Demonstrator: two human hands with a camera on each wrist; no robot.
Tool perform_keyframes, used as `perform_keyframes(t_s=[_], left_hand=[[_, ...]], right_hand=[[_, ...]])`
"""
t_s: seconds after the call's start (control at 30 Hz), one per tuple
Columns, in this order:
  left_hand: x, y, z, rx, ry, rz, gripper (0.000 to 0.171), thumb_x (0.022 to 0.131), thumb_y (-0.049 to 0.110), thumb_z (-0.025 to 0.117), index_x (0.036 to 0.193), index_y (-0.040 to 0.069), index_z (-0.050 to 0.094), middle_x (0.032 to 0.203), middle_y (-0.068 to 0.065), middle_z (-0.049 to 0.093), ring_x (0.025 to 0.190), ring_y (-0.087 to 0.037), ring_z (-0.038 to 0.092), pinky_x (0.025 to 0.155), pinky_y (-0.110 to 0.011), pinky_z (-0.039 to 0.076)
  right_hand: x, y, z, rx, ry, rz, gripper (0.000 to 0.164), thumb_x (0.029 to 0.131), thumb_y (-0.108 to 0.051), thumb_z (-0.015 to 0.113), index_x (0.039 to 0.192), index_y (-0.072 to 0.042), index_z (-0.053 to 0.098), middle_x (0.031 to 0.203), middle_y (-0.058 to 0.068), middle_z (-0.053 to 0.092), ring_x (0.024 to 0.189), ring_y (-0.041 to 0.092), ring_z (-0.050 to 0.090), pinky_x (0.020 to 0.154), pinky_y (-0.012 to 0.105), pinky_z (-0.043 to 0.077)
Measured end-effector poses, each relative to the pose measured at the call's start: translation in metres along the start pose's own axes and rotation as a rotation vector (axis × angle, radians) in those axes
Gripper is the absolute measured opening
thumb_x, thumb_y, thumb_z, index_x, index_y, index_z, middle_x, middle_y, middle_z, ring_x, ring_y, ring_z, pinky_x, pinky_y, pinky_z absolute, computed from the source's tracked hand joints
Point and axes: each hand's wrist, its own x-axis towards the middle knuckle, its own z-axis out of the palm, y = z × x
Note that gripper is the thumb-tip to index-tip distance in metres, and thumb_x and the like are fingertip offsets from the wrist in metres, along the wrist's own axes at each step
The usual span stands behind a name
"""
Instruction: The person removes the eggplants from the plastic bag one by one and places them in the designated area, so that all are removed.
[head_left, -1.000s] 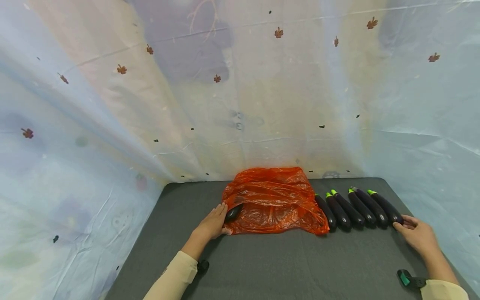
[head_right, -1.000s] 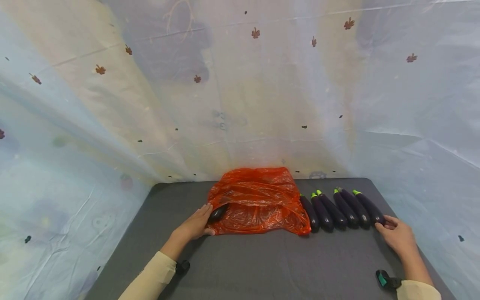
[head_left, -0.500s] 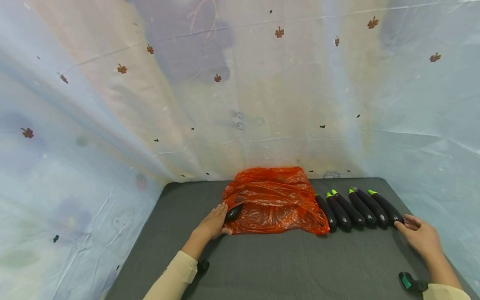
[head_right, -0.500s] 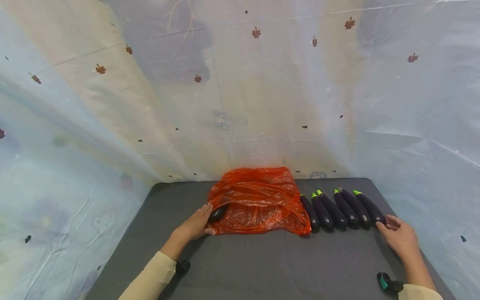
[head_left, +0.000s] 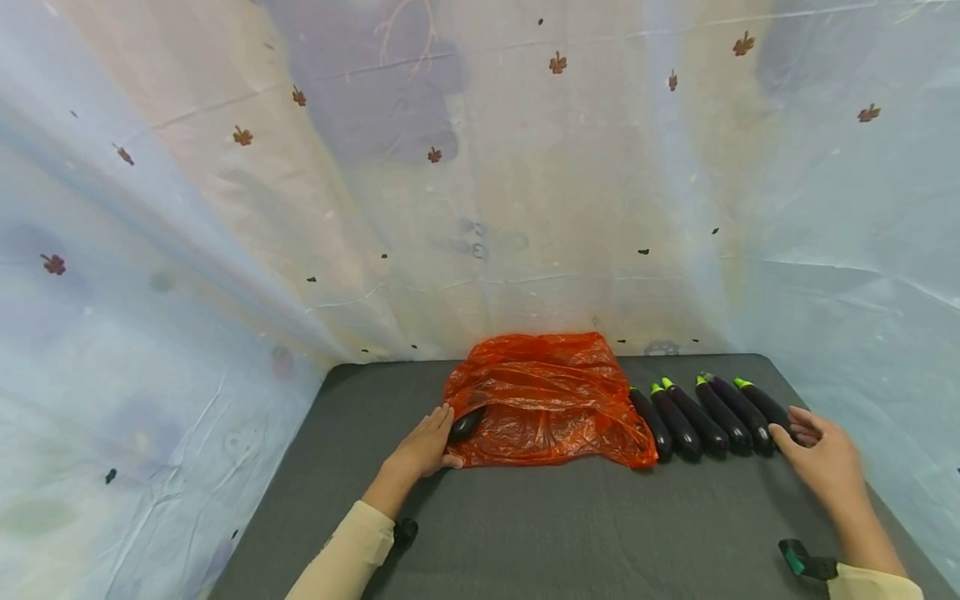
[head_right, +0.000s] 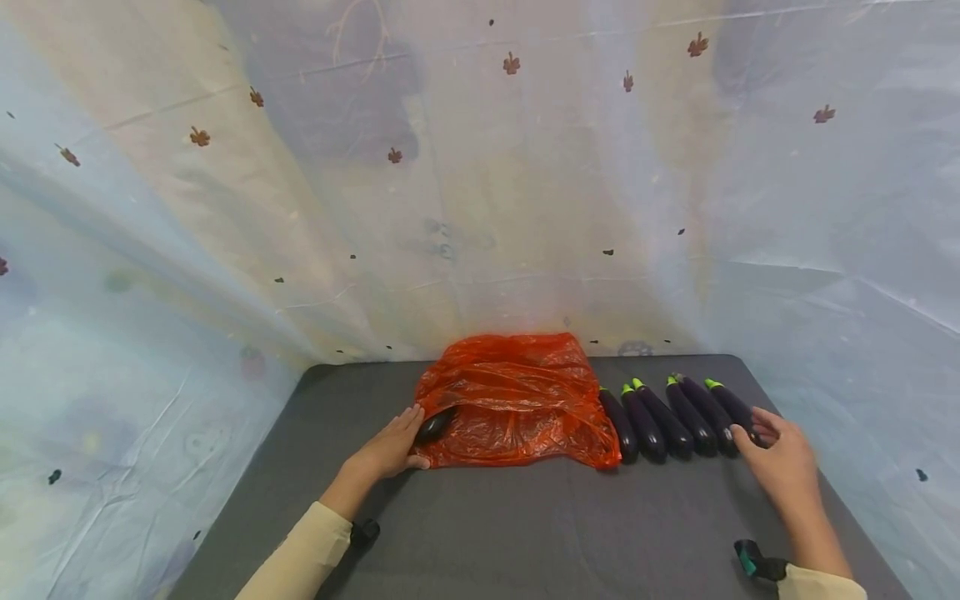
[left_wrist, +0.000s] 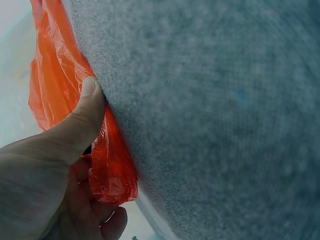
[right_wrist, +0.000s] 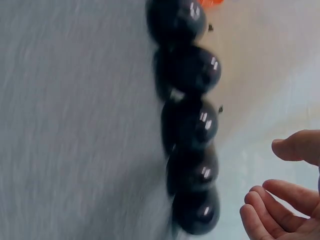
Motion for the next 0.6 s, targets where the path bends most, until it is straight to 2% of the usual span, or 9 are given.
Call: perform_keyframes(t_s=[0.23,0.33,0.43,0.53,0.6], left_hand=[[-0.003,0.002,-0.004,-0.017,0.003,-0.011,0.1,0.096,0.04,0.079,0.167,-0.006,0.026,0.176,-0.023,0.022,0.164,-0.038,0.021,0.132,-0.05,0.022],[-0.004,0.002,-0.006,-0.011,-0.002,-0.013,0.1,0.097,0.041,0.079,0.167,-0.006,0.026,0.176,-0.023,0.022,0.163,-0.038,0.022,0.132,-0.05,0.022],[-0.004,0.001,-0.006,0.001,0.0,-0.009,0.099,0.097,0.042,0.078,0.167,-0.006,0.027,0.176,-0.023,0.022,0.163,-0.038,0.022,0.132,-0.05,0.023],[-0.003,-0.001,-0.005,0.003,0.009,-0.007,0.099,0.096,0.042,0.079,0.167,-0.006,0.028,0.175,-0.023,0.024,0.163,-0.038,0.023,0.132,-0.05,0.023],[-0.003,-0.003,-0.004,-0.001,0.012,-0.01,0.1,0.096,0.043,0.079,0.167,-0.005,0.028,0.176,-0.022,0.024,0.163,-0.037,0.023,0.132,-0.05,0.023]], right_hand=[[-0.005,-0.032,0.016,0.031,0.012,-0.064,0.056,0.107,-0.024,0.068,0.146,0.014,0.054,0.131,0.038,0.057,0.115,0.056,0.06,0.088,0.068,0.051],[-0.008,-0.046,0.023,0.033,0.016,-0.103,0.056,0.106,-0.027,0.07,0.145,0.011,0.057,0.13,0.033,0.06,0.114,0.052,0.062,0.088,0.053,0.055],[-0.011,-0.056,0.032,0.055,0.021,-0.164,0.054,0.105,-0.025,0.073,0.144,0.01,0.059,0.129,0.03,0.062,0.112,0.048,0.064,0.084,0.047,0.055],[-0.014,-0.067,0.042,0.076,0.031,-0.208,0.052,0.102,-0.019,0.077,0.143,0.009,0.061,0.128,0.029,0.063,0.111,0.047,0.066,0.086,0.04,0.055],[-0.015,-0.074,0.049,0.098,0.029,-0.242,0.052,0.099,-0.015,0.079,0.142,0.009,0.062,0.126,0.028,0.064,0.11,0.046,0.066,0.087,0.027,0.055]])
